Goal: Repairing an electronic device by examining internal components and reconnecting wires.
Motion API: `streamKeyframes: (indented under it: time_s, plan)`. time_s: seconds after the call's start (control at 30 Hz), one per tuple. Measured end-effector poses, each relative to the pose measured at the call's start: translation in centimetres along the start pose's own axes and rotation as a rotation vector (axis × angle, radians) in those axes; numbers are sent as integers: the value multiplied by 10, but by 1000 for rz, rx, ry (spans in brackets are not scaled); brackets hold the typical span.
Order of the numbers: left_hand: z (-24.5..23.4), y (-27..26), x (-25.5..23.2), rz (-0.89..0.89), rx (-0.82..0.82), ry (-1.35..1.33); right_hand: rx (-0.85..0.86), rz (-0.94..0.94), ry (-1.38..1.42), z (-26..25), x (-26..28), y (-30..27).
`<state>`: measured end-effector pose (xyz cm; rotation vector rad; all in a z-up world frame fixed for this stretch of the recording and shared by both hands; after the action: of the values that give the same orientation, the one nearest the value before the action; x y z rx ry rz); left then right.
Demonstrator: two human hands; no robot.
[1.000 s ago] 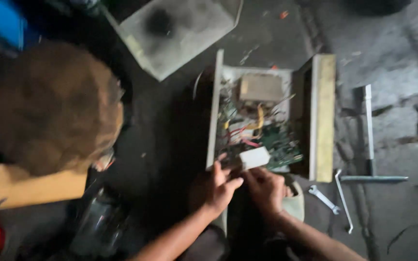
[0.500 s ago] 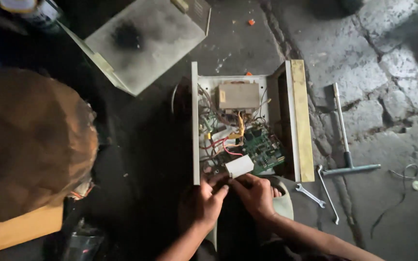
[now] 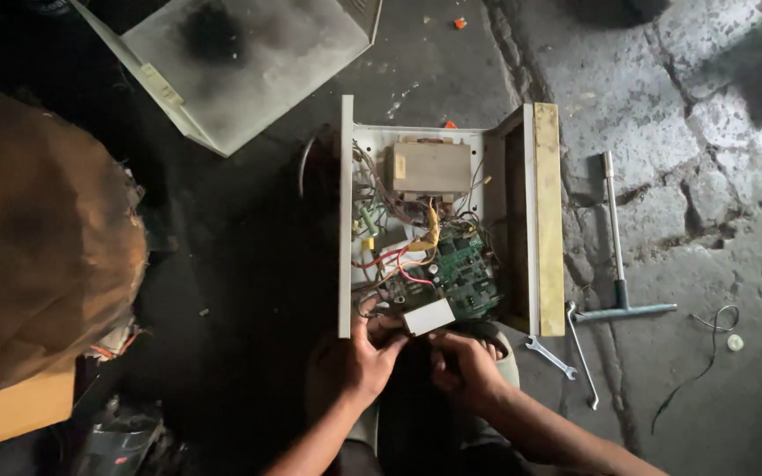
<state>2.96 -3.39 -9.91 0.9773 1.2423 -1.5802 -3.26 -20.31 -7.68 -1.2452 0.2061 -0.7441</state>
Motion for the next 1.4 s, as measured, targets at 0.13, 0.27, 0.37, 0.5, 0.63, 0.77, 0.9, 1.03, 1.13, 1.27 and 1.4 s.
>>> streamKeyframes:
  time_s: [0.13, 0.27, 0.37, 0.5, 0.63, 0.77, 0.9, 1.03, 1.13, 1.27, 1.4]
  plan:
    - [-3, -1, 11, -37, -1, 18, 76, -95, -12, -6, -1, 10]
    - [-5, 2, 31, -41, -31, 30, 124, -23, -1, -13, -11, 21]
    - [-5, 6, 31, -31, -19, 61, 112, -42, 26, -1, -3, 11]
    - [-3, 6, 29, -37, 7, 33, 68, 14, 140, 6, -3, 5]
    - [-1, 5, 0, -86, 15, -16, 115, -25, 131, -21, -16, 31]
    - [0, 3, -5, -65, 56, 46, 126, -61, -76, -22, -19, 34]
    - [4, 4, -20, -57, 66, 40, -3, -1, -92, 4, -7, 5]
    - [5, 3, -36, -62, 98, 53, 57, -45, -67, -4, -12, 15]
    - [6, 3, -45, -106, 118, 89, 58, -43, -11, -5, -12, 16]
    - [6, 3, -36, -112, 118, 29, 15, -35, 26, -1, -8, 11]
    - [8, 3, -36, -99, 122, 4, -18, 11, 19, 0, -9, 9]
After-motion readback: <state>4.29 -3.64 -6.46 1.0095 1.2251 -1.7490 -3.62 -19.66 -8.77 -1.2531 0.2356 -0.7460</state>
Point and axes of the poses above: each hand's wrist, its own y-axis towards the middle knuckle, its own z-axis out of the palm, x = y × z, the point moved 5 cm from there along y, towards the middle knuckle, and after that the axes turned 3 degrees about -x, right-handed, at the moved point
